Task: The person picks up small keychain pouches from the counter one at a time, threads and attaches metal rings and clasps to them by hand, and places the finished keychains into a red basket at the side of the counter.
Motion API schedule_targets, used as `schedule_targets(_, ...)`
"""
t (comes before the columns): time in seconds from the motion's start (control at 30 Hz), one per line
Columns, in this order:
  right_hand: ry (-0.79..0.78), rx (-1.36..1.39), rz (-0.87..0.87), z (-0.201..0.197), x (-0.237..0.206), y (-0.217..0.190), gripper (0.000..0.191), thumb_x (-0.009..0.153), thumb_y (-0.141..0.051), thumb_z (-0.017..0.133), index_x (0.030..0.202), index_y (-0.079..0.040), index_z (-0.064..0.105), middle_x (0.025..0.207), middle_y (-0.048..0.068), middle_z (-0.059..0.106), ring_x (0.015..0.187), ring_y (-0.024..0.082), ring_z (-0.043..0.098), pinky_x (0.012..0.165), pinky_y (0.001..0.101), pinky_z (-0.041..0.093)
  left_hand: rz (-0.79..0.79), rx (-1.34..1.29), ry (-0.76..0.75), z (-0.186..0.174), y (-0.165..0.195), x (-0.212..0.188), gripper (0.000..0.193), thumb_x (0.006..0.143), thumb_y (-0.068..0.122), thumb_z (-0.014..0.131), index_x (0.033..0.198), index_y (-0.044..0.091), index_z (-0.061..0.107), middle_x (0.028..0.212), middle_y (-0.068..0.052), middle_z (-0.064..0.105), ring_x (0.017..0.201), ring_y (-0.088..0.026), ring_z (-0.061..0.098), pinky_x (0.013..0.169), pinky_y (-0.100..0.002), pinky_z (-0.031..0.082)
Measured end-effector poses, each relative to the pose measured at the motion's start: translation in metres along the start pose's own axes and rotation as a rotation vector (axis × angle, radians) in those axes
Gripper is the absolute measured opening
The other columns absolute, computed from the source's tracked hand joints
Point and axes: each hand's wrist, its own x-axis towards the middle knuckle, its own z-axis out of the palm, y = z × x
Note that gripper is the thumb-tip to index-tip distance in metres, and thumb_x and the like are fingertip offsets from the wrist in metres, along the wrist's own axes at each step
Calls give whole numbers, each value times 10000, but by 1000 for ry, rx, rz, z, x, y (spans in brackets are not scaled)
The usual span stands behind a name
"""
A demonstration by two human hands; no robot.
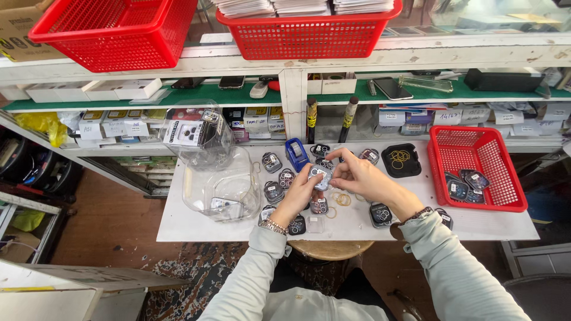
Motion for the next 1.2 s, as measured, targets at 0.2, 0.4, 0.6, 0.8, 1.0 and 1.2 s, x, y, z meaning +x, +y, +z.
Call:
schedule_targets(0.2,36,-40,1,0,-3,5,563,862,-94,718,1366,-90,468,752,48,720,689,136,686,662,281,547,89,167,18,9,6,-7,262,992,243,682,1127,60,552,884,-23,669,649,-79,635,537,-226,507)
schedule_targets(0.4,554,-105,-22,31,-17,2,286,919,-110,726,1190,-61,647,896,77,657,748,168,643,697,296,529,-83,-478,191,20,-6,-4,283,955,220,715,1175,85,600,926,25,669,709,-69,631,594,-204,504)
schedule_targets(0.6,823,-386,-149,94,-34,-20,355,944,-102,671,1293,-42,691,1084,145,623,987,283,586,853,372,488,-15,-226,534,44,-7,-5,262,955,256,706,1119,72,614,901,-21,659,670,-101,563,559,-248,451)
schedule_targets(0.8,809,-104,59,110,-27,-3,392,959,-118,648,1346,-55,669,1106,111,664,957,256,641,830,343,521,176,-321,498,65,0,-13,267,991,248,663,1112,26,577,1004,-30,681,870,-88,636,717,-250,519)
schedule_targets(1.0,761,1089,141,122,-31,45,373,992,-138,612,1330,18,636,1234,103,708,1070,158,676,928,285,543,217,-40,538,88,-18,-18,297,999,253,652,1160,21,560,1024,-63,680,887,-125,643,745,-269,520)
schedule_targets(1.2,715,1008,282,115,-45,71,344,1038,-229,592,1168,73,694,1002,97,730,881,136,689,834,288,561,125,-257,325,94,-32,-13,271,1012,223,601,1183,30,517,1044,-58,713,921,-127,685,785,-270,553)
